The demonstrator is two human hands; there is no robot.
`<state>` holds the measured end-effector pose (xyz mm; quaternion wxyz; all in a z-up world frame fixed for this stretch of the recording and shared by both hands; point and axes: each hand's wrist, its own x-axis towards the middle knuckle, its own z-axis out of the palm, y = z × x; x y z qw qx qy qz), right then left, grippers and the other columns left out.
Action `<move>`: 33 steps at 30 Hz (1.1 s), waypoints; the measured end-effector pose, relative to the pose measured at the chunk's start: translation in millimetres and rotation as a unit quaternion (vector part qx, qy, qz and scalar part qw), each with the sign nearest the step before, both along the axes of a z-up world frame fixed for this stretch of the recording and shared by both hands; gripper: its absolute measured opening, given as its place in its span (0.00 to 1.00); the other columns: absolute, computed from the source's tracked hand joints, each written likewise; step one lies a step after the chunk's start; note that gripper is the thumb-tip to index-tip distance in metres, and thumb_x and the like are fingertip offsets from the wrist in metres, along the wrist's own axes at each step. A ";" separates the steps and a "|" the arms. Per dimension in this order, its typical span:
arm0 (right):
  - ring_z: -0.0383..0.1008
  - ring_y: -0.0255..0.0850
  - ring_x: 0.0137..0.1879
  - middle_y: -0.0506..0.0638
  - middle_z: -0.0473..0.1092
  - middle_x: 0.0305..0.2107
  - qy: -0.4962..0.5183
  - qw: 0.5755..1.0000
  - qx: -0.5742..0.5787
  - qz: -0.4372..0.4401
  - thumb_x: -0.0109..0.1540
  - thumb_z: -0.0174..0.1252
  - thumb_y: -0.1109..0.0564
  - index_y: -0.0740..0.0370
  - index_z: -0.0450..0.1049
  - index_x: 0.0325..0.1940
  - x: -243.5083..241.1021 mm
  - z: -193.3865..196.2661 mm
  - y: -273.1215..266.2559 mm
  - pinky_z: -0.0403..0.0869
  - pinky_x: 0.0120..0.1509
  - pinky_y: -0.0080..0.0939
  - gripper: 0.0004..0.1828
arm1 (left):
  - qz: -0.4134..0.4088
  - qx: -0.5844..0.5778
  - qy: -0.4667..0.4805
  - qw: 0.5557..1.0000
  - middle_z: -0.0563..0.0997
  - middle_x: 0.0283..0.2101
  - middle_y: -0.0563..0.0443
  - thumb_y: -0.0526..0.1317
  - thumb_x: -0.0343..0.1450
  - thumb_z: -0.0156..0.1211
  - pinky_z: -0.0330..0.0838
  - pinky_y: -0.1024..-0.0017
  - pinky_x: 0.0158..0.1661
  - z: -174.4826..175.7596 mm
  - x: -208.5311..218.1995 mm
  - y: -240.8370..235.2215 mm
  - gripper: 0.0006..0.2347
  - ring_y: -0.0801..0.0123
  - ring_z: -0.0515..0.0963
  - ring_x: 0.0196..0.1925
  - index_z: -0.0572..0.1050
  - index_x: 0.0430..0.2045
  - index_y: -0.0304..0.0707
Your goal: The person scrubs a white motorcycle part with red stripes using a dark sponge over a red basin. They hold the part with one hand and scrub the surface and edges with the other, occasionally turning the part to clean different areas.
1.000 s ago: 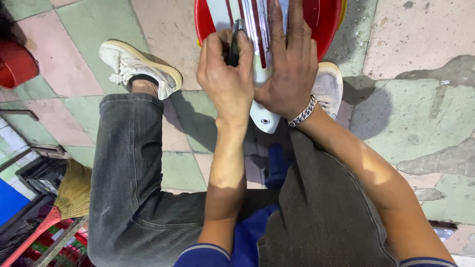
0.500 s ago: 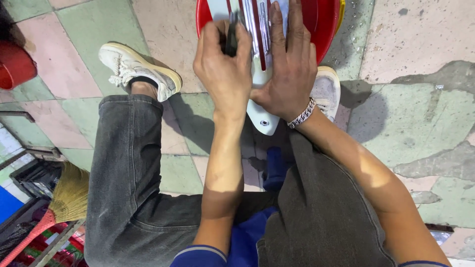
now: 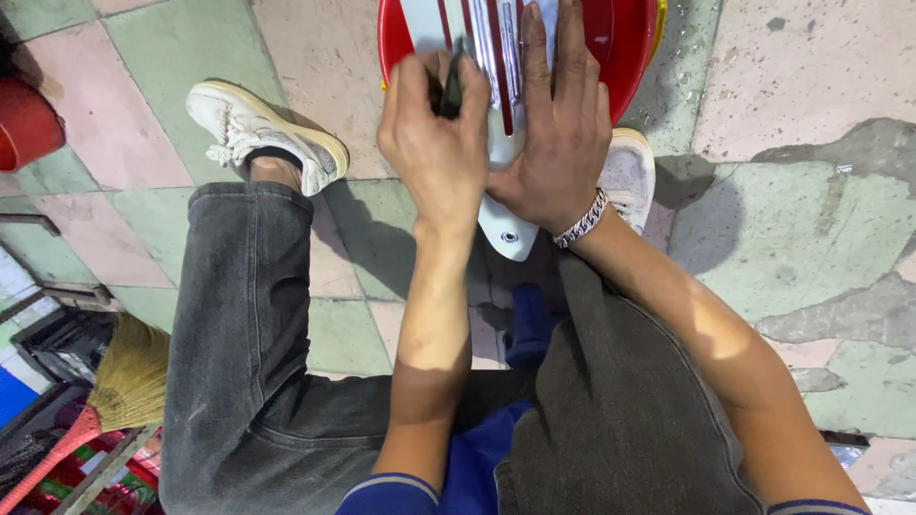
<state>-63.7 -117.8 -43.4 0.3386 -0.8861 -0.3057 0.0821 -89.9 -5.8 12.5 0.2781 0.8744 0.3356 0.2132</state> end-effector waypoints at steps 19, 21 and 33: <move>0.65 0.56 0.86 0.55 0.37 0.83 0.000 1.000 -0.011 0.010 0.64 0.48 0.06 0.49 0.34 0.87 -0.6 -4.2 -0.3 0.74 0.77 0.52 0.66 | 0.013 0.002 -0.001 1.000 0.75 0.28 0.53 0.39 0.74 0.57 0.70 0.71 0.26 -4.9 2.1 4.2 0.06 0.71 0.72 0.26 0.71 0.31 0.37; 0.64 0.56 0.86 0.56 0.36 0.83 0.000 1.000 -0.019 0.010 0.59 0.41 0.01 0.48 0.33 0.88 -0.9 -6.8 -2.9 0.73 0.77 0.52 0.71 | 0.002 0.011 -0.012 1.000 0.73 0.27 0.55 0.39 0.75 0.56 0.69 0.73 0.26 -7.1 5.7 5.6 0.05 0.72 0.70 0.26 0.70 0.31 0.39; 0.74 0.53 0.77 0.54 0.39 0.82 -0.031 0.998 -0.051 -0.002 0.66 0.49 0.04 0.48 0.36 0.87 -1.7 -16.4 -2.2 0.78 0.69 0.53 0.66 | 0.187 -0.272 -0.088 0.940 0.84 0.35 0.52 0.48 0.68 0.68 0.82 0.74 0.37 14.0 -43.0 17.2 0.10 0.66 0.83 0.37 0.79 0.35 0.44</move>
